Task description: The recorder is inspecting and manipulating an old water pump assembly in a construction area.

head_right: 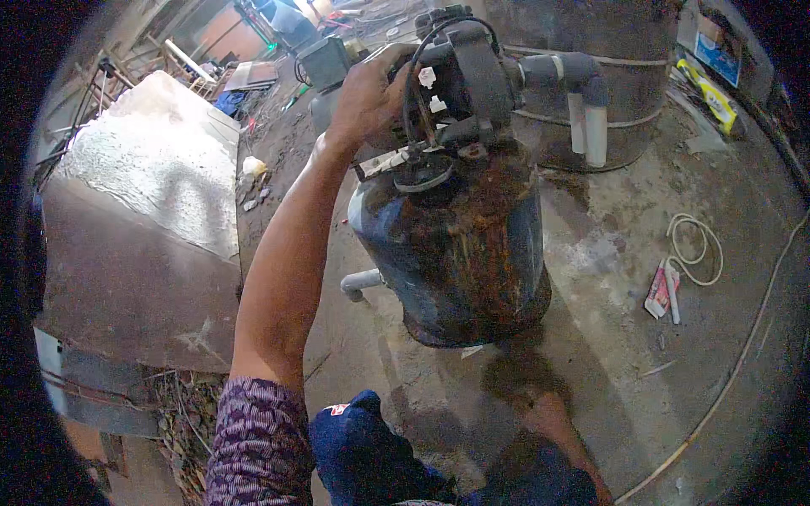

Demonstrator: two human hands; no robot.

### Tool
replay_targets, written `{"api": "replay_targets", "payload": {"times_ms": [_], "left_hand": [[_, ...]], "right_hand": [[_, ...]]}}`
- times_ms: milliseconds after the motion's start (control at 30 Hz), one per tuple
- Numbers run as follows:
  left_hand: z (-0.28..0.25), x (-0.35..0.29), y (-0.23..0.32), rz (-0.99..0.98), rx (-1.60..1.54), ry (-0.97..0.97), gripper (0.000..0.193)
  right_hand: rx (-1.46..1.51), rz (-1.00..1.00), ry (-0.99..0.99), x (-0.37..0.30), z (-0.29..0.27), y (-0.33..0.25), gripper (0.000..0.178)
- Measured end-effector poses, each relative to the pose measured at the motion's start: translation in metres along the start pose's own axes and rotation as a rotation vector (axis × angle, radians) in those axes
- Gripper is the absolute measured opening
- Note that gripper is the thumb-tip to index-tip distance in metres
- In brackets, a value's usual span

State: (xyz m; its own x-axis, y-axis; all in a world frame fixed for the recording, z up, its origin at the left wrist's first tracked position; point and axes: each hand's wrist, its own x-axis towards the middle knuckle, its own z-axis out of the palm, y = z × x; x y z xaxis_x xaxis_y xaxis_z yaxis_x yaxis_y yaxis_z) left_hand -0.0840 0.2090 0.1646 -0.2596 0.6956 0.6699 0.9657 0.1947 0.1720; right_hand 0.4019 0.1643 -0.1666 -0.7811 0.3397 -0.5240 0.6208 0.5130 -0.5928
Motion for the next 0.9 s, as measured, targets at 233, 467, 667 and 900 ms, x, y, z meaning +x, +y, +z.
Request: {"api": "replay_targets", "payload": {"times_ms": [233,467,667,900], "left_hand": [[0.000,0.003,0.001,0.069,-0.005,-0.023,0.030],[0.000,0.004,-0.001,0.067,-0.036,0.000,0.028],[0.001,0.004,-0.003,0.039,-0.063,-0.031,0.027],[0.000,0.005,-0.006,0.008,0.005,-0.034,0.034]], "right_hand": [[-0.038,0.135,-0.075,-0.002,-0.009,-0.015,0.049],[0.084,-0.087,0.039,0.002,-0.004,-0.010,0.046],[0.060,0.085,-0.054,0.006,0.001,-0.007,0.045],[0.163,-0.111,-0.022,-0.001,-0.007,-0.011,0.053]]}}
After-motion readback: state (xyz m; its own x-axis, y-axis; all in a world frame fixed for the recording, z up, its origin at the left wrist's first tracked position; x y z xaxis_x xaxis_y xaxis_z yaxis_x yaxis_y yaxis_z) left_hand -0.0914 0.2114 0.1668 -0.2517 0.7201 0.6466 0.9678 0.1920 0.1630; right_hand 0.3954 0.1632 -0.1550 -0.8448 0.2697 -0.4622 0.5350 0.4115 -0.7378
